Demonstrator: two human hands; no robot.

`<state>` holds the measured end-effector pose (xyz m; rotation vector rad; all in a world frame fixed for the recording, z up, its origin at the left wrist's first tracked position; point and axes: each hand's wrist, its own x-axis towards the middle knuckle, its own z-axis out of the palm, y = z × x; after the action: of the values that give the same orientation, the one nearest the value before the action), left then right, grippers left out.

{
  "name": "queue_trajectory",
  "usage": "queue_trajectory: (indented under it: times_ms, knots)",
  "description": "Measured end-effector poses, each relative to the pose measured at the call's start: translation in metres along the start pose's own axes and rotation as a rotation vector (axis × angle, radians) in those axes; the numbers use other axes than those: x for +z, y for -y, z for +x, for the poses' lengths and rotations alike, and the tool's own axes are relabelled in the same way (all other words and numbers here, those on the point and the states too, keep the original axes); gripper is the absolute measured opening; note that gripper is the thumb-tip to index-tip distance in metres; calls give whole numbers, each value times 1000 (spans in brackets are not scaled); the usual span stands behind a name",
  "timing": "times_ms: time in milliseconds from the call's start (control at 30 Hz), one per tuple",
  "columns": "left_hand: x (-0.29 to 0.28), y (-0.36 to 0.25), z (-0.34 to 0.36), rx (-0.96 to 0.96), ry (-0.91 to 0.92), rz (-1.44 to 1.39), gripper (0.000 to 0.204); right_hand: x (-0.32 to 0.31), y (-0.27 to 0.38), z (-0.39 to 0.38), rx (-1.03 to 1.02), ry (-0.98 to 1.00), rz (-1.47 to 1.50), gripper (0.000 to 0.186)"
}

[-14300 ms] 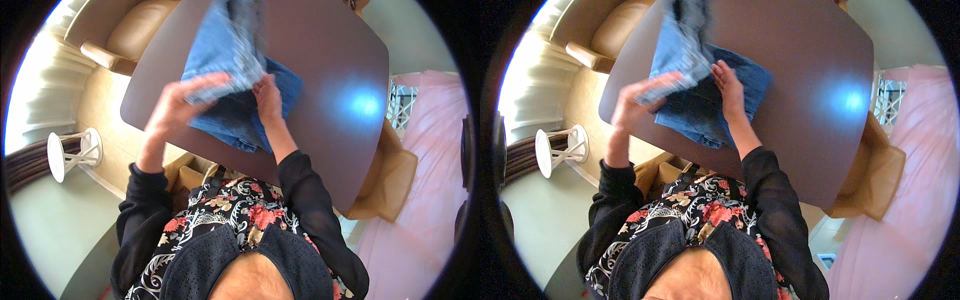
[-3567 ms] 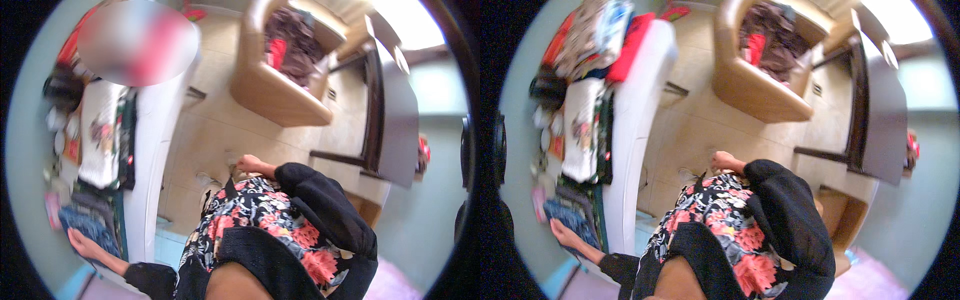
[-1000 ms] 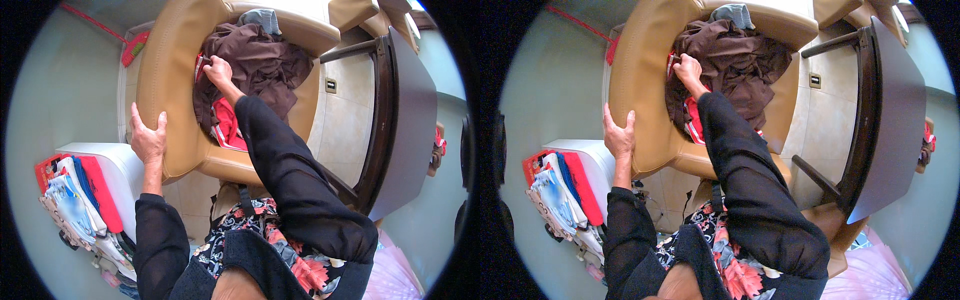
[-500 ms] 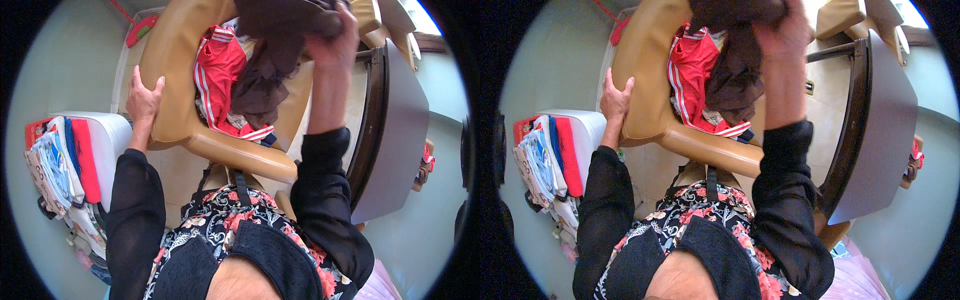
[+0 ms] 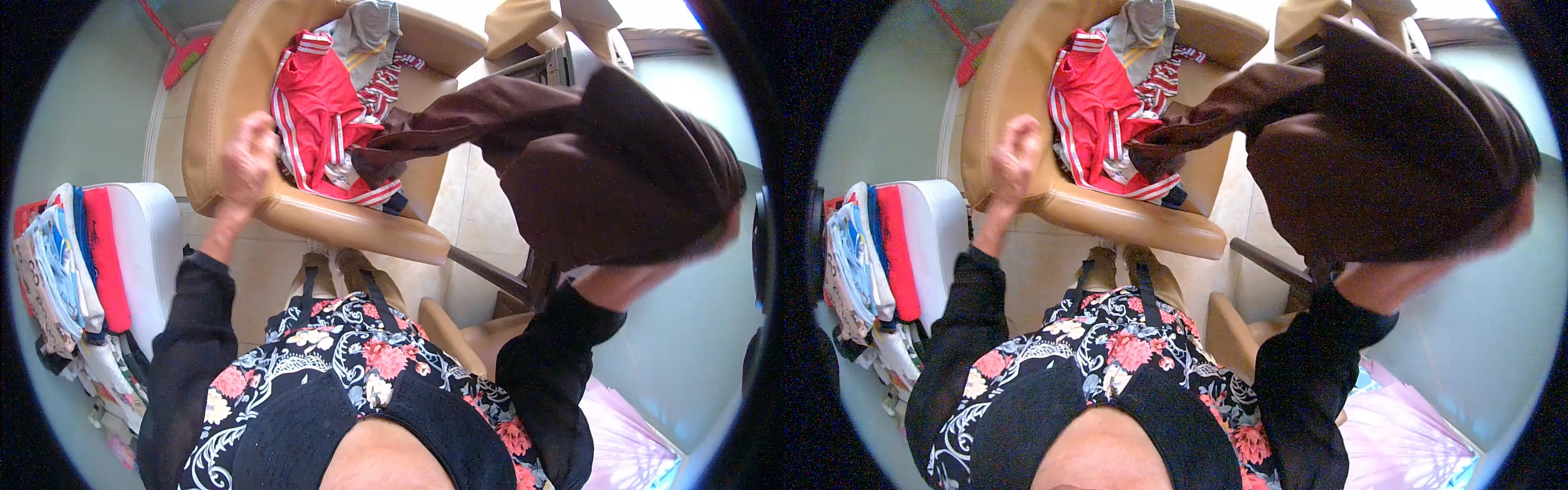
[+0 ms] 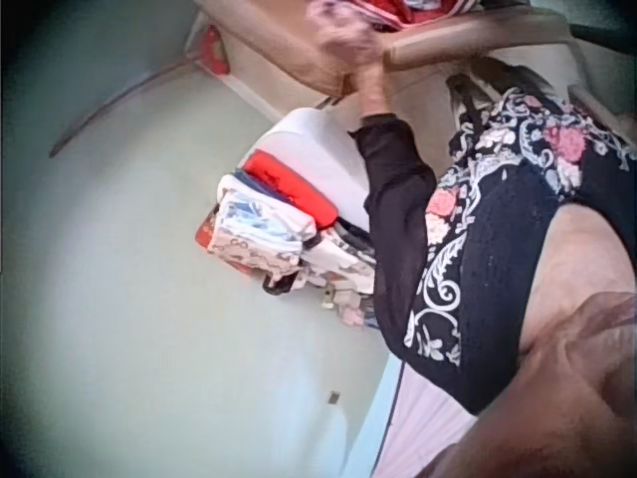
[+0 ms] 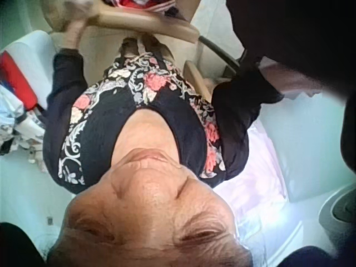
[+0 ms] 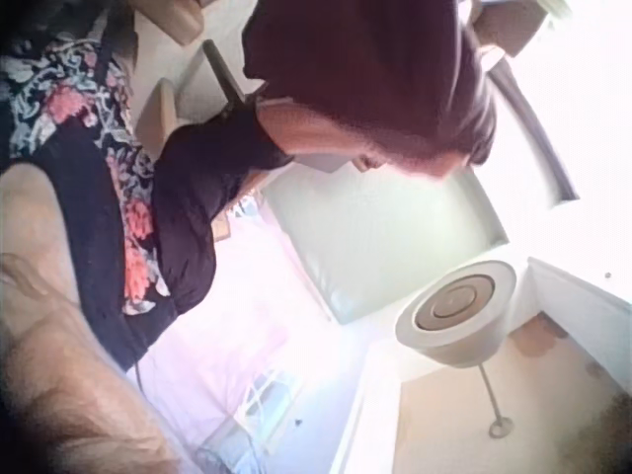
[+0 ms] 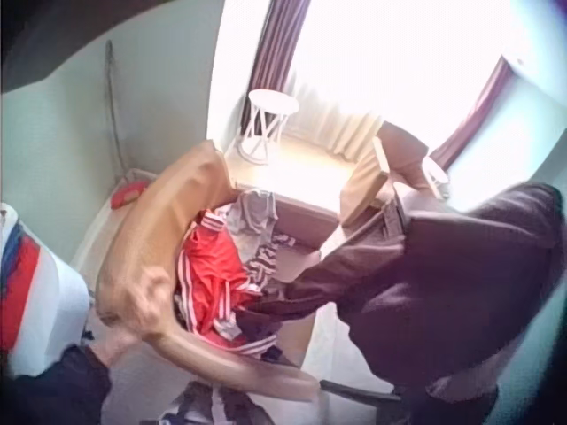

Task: The person folds several items of clothing on a table, including a patterned cloth, a pair of jeans, and a brown garment. The person smooths and aligns each item before folding it into a compact shape and stacking them.

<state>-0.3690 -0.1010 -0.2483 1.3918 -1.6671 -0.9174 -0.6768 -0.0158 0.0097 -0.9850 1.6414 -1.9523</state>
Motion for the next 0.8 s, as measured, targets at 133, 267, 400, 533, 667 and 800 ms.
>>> queue_trajectory:
  times_ms: [133, 267, 400, 533, 667, 800]
  knots:
    - [98, -20, -91, -738, 910, -774, 47, -40, 27, -38, -93, -182, -286, 98]
    - [185, -67, -144, -1260, 1296, -1514, 86, -101, 36, -50, -95, -223, -324, 90]
    - [271, -98, -147, -1294, 1113, -1789, 100, -175, 38, -51, -78, -265, -337, 83]
    - [352, -111, -149, -1290, 820, -1811, 87, -271, 36, -32, -54, -293, -310, 75]
    - [434, -130, -173, -1277, 445, -1656, 53, -371, 28, -6, -11, -347, -279, 68]
    - [483, -128, -124, -1148, 526, -1519, 44, -461, 22, 22, 6, -415, -277, 60]
